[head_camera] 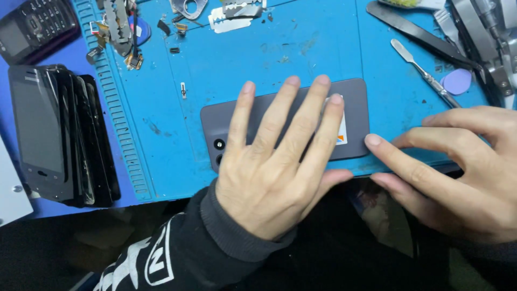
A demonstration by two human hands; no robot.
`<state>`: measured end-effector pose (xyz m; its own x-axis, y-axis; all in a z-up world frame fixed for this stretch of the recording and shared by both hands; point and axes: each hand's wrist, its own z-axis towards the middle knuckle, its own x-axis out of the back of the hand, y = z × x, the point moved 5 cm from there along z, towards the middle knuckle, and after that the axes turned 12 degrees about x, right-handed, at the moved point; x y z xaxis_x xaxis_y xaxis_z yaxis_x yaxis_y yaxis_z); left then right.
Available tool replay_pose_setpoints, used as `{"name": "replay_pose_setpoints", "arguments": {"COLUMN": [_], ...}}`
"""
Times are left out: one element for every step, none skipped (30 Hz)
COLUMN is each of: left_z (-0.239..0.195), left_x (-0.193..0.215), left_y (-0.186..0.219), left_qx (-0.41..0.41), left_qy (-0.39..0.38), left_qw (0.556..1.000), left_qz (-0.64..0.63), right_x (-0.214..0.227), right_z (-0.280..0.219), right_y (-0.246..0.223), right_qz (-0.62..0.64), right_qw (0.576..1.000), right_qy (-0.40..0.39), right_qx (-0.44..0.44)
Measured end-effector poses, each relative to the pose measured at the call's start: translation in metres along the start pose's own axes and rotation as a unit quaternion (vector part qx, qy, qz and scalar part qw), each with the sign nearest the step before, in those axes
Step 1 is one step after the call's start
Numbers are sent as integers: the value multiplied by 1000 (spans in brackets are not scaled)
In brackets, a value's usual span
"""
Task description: Attaching the back cover to a smartphone and checking its display functionality.
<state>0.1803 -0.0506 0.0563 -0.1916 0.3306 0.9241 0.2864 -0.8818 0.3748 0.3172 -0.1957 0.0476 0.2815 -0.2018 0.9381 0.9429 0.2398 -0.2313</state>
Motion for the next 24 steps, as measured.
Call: {"name": "replay_pose_setpoints", "arguments": {"left_z": [-2,-2,-3,-5,-9,-14,-20,-20,-21,-21,-22,-22,-22,-22,-22,-23,-22,-23,-23,-23,-24,-24,-24,-24], "left_x": [1,3,4,6,2,-2,-6,-9,-12,-14,-15,-15,-16,-17,-17,-17,-17,-17,-18,-18,-18,-18,-18,-18], "left_y": [-2,1,3,5,7,8,9,10,10,9,9,9,9,9,9,9,8,8,8,7,7,7,7,7], "left_qx": [1,-1,-2,-3,-5,-1,3,2,11,19,18,19,19,19,19,20,20,20,19,20,17,14,13,14], "left_qy": [10,10,3,-4,-4,-7,-9,-8,-4,0,0,-1,-3,-2,0,3,5,6,8,8,7,8,8,10], "left_qw": [999,999,999,999,999,999,1000,1000,1000,1000,1000,1000,1000,1000,1000,1000,1000,999,999,999,999,1000,1000,1000], "left_qz": [31,31,36,40,41,34,26,26,25,23,23,21,20,20,20,20,22,25,28,28,26,23,22,18], "right_x": [2,3,4,4,4,4,4,4,5,5,5,6,6,6,7,7,7,6,6,5,5,6,6,5], "right_z": [2,3,4,6,6,7,8,9,9,10,11,11,12,12,13,14,14,14,14,14,14,14,13,12], "right_y": [1,2,1,1,0,0,-1,-2,-3,-3,-1,-1,0,-2,-4,-5,-7,-8,-8,-4,-2,1,0,-1], "right_qz": [3,2,-4,-9,-10,-19,-29,-30,-39,-49,-50,-55,-61,-62,-62,-63,-63,-65,-67,-67,-69,-72,-72,-76], "right_qw": [1000,1000,999,998,998,998,998,998,998,997,997,996,996,995,995,995,995,995,996,996,994,993,993,991], "right_qy": [2,3,3,3,4,5,5,5,2,-2,-2,-1,0,0,2,4,5,5,5,5,5,5,4,1], "right_qx": [20,18,39,60,59,59,58,59,57,56,55,64,72,72,73,75,76,71,66,67,81,95,95,107]}}
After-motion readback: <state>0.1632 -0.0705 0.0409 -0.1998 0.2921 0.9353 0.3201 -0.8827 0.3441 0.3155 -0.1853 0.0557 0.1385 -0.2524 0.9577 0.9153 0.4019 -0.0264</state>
